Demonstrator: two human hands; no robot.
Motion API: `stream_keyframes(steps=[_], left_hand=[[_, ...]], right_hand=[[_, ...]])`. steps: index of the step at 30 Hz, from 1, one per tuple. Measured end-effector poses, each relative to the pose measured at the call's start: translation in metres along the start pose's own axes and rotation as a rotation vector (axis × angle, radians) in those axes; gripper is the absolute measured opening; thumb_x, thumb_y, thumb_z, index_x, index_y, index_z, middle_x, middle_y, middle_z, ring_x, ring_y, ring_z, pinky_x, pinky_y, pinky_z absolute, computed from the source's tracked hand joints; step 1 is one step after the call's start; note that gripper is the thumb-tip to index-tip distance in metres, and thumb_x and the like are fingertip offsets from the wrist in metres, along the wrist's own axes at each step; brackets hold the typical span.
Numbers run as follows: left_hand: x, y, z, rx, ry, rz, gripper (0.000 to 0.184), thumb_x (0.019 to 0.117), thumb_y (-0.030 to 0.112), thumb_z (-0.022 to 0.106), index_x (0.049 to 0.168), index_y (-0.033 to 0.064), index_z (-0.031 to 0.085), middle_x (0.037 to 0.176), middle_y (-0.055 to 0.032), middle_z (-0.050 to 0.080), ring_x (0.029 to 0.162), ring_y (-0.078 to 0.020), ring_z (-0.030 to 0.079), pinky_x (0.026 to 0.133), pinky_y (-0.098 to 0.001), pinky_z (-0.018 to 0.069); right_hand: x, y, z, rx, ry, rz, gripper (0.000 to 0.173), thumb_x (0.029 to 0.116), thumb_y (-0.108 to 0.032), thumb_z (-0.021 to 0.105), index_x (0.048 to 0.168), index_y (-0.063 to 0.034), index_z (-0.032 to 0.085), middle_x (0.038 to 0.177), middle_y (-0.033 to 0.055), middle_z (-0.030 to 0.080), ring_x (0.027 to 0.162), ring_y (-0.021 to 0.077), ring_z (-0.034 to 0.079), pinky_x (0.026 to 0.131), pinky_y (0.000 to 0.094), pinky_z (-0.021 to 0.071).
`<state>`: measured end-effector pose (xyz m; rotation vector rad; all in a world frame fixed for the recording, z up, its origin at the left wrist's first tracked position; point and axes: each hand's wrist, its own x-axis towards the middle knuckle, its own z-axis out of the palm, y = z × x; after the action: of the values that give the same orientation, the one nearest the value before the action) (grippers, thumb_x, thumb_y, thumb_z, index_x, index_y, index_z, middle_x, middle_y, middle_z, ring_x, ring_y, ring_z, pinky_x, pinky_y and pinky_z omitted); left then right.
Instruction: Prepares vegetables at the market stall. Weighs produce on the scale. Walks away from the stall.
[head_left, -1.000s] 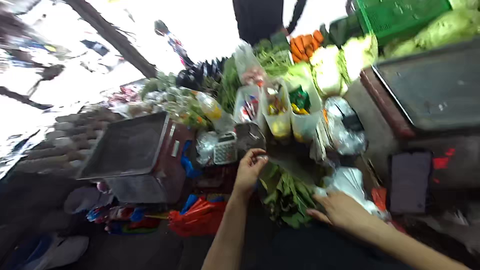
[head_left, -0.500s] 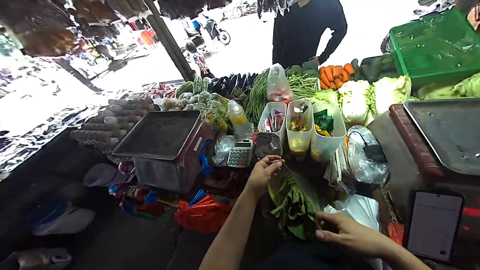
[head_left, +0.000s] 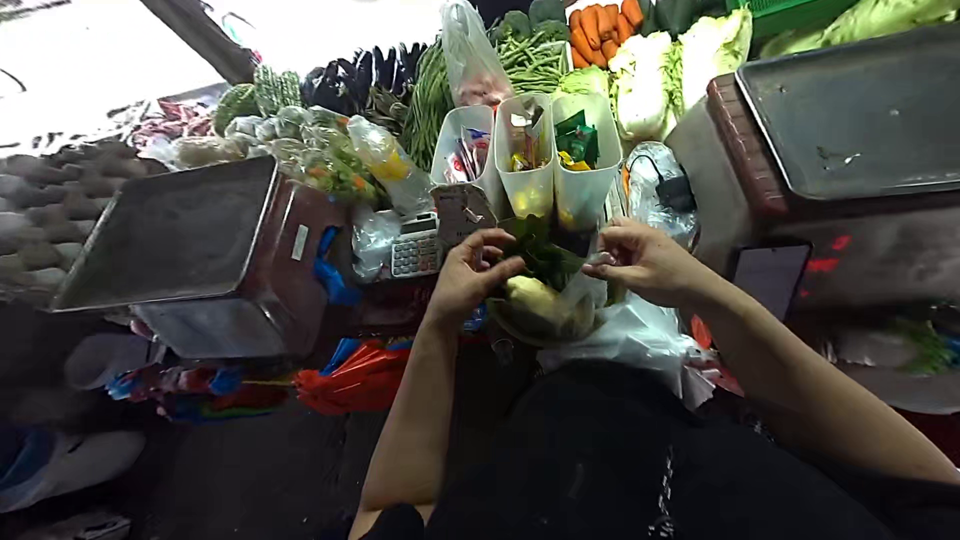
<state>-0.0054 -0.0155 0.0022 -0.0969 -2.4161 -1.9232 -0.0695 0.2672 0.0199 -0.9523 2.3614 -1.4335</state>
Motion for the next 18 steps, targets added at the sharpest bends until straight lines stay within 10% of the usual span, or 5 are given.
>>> stream_keyframes(steps=[3,6,10,12,18], left_hand=[[-0.007,-0.002,0.028,0.276,-0.078,0.052,0.053,0.0645,0.043,0.093,0.109,0.021,0.076,0.127,-0.0031,0.061,0.117,-0.0168,0.057,0.09,-0.0399,0.0526],[-0.016,-0.007,0.057,0.375,-0.074,0.135,0.036,0.0807,0.047,0.081,0.098,0.0157,0.079,0.124,-0.0122,0.063,0.12,-0.029,0.056,0.1,-0.059,0.0444],[-0.027,0.025,0.051,0.141,-0.084,0.028,0.025,0.101,0.017,0.055,0.088,0.0085,0.075,0.102,0.0013,0.066,0.095,-0.0032,0.062,0.086,-0.0241,0.0528],[-0.028,0.041,0.039,-0.023,-0.194,-0.083,0.029,0.1032,0.013,0.048,0.086,0.0081,0.071,0.083,0.0055,0.066,0.076,-0.0008,0.061,0.072,-0.0208,0.0519],[0.022,0.135,0.023,-0.079,-0.343,-0.063,0.027,0.1054,0.016,0.044,0.092,0.0106,0.066,0.09,0.0056,0.064,0.089,-0.0031,0.061,0.085,-0.0256,0.0524]], right_hand=[[0.005,-0.006,0.01,0.027,-0.066,-0.067,0.018,0.0913,-0.023,0.077,0.089,-0.0088,0.067,0.086,0.0012,0.062,0.08,0.01,0.058,0.073,0.029,0.0495],[0.01,-0.013,0.029,0.06,-0.115,-0.117,0.023,0.0939,-0.028,0.074,0.093,-0.0068,0.065,0.078,0.001,0.062,0.072,0.0074,0.059,0.068,0.0261,0.0523],[0.004,-0.026,0.03,-0.12,-0.003,-0.229,0.034,0.1001,-0.04,0.064,0.11,-0.0078,0.069,0.094,0.0036,0.068,0.089,0.0134,0.062,0.084,0.0319,0.0519],[-0.007,-0.029,0.022,-0.175,0.113,-0.285,0.036,0.1015,-0.043,0.061,0.118,-0.0119,0.069,0.103,0.0022,0.068,0.096,0.0119,0.063,0.087,0.0308,0.054],[-0.063,-0.007,0.001,-0.133,0.373,-0.328,0.017,0.1017,-0.033,0.063,0.112,-0.0206,0.07,0.102,-0.005,0.07,0.097,0.0061,0.064,0.085,0.0258,0.0543]])
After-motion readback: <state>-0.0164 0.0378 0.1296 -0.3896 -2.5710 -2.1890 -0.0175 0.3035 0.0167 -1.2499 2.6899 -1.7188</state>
